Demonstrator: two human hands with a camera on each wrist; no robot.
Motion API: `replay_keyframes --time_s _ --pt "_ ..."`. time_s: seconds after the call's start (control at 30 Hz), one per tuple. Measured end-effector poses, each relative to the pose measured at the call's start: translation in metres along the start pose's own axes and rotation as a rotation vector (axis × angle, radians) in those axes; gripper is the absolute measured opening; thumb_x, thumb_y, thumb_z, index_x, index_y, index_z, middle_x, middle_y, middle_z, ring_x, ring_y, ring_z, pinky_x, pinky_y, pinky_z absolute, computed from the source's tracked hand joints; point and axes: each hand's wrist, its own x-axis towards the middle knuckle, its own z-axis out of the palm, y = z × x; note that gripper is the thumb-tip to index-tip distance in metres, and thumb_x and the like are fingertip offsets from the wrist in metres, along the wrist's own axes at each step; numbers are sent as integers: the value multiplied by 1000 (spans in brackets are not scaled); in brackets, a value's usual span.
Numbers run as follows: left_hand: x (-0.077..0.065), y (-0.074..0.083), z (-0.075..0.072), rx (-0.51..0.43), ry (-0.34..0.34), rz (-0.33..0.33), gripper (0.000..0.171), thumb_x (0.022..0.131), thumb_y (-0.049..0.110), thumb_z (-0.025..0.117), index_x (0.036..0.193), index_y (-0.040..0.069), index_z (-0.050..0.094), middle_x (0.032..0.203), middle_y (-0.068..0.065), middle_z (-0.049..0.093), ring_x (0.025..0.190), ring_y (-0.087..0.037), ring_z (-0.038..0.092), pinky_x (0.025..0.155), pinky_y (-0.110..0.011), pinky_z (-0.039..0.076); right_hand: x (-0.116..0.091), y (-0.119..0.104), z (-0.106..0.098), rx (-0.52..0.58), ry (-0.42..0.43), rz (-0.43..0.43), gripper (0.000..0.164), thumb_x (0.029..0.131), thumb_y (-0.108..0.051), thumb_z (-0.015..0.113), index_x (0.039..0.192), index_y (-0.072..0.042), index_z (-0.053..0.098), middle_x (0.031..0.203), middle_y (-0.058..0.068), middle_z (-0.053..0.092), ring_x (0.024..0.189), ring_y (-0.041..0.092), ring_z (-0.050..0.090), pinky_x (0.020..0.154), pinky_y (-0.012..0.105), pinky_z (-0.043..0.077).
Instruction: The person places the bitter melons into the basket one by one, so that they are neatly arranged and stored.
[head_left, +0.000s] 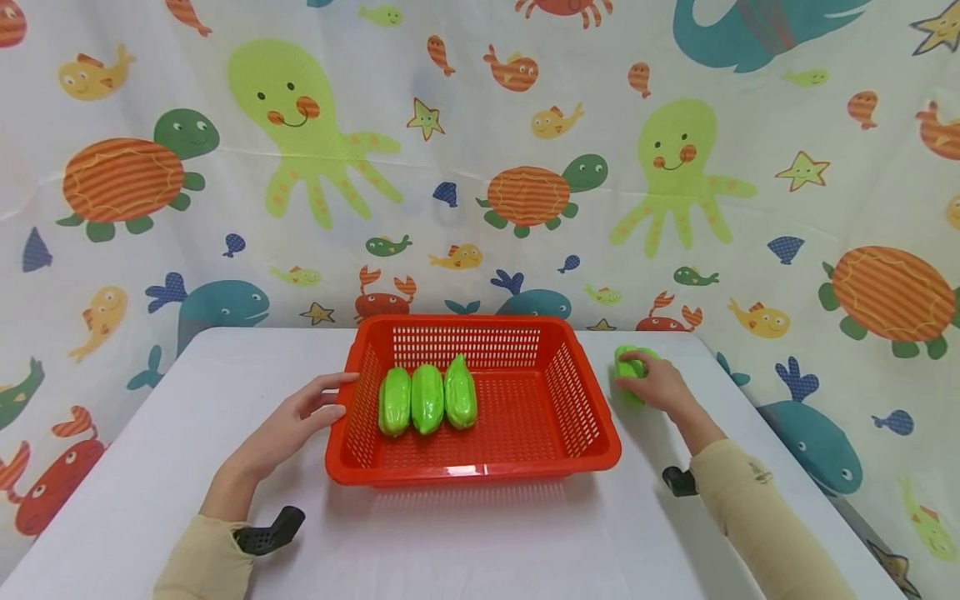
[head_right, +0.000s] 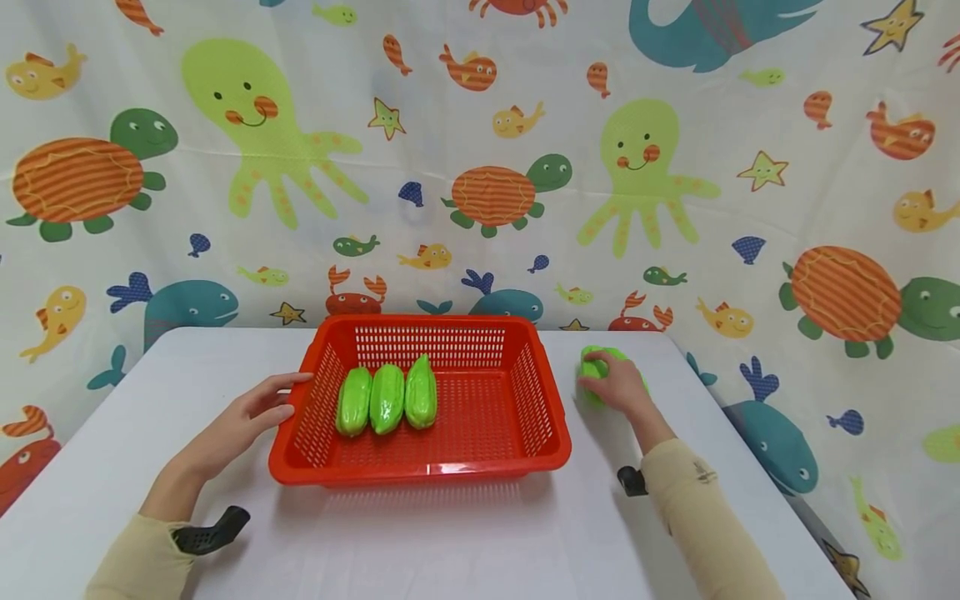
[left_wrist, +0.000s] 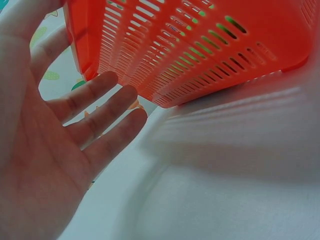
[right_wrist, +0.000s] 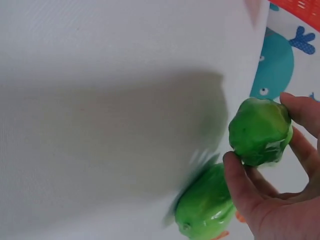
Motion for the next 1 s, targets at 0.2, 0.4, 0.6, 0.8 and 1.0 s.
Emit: replay_keyframes --time_s 0.2,0.4,0.6,0.8,1.0 --pt "0 1 -1 3 -1 5 53 99 33 55 149 22 38 146 -17 40 130 -41 42 95 -60 46 -1 -7 -8 71 20 5 58 95 -30 63 144 -9 41 142 30 36 122 45 37 98 58 43" --pt "0 1 -1 -5 -4 0 54 99 33 55 149 21 38 145 -18 40 129 -41 42 94 -59 47 -5 -16 -15 86 40 6 62 94 -33 64 146 -11 40 141 29 37 123 44 36 98 58 43" --pt "0 1 -1 -7 -7 -1 54 99 33 55 149 21 38 145 -18 40 130 -41 42 94 -59 47 -8 -26 -21 92 68 -20 65 93 -38 66 147 -14 40 139 28 40 122 43 39 96 55 46" --pt "0 1 -1 -7 -8 4 53 99 33 54 149 22 38 145 -17 40 129 -40 43 93 -57 48 -13 -43 -27 117 84 -36 64 92 -40 66 145 -16 42 141 27 40 125 44 39 97 55 46" --pt "1 1 -1 -6 -8 8 53 99 32 55 149 21 39 145 -17 40 128 -40 43 92 -56 49 -20 -57 -31 126 93 -72 64 91 -42 67 145 -19 43 141 22 42 126 41 40 95 52 48"
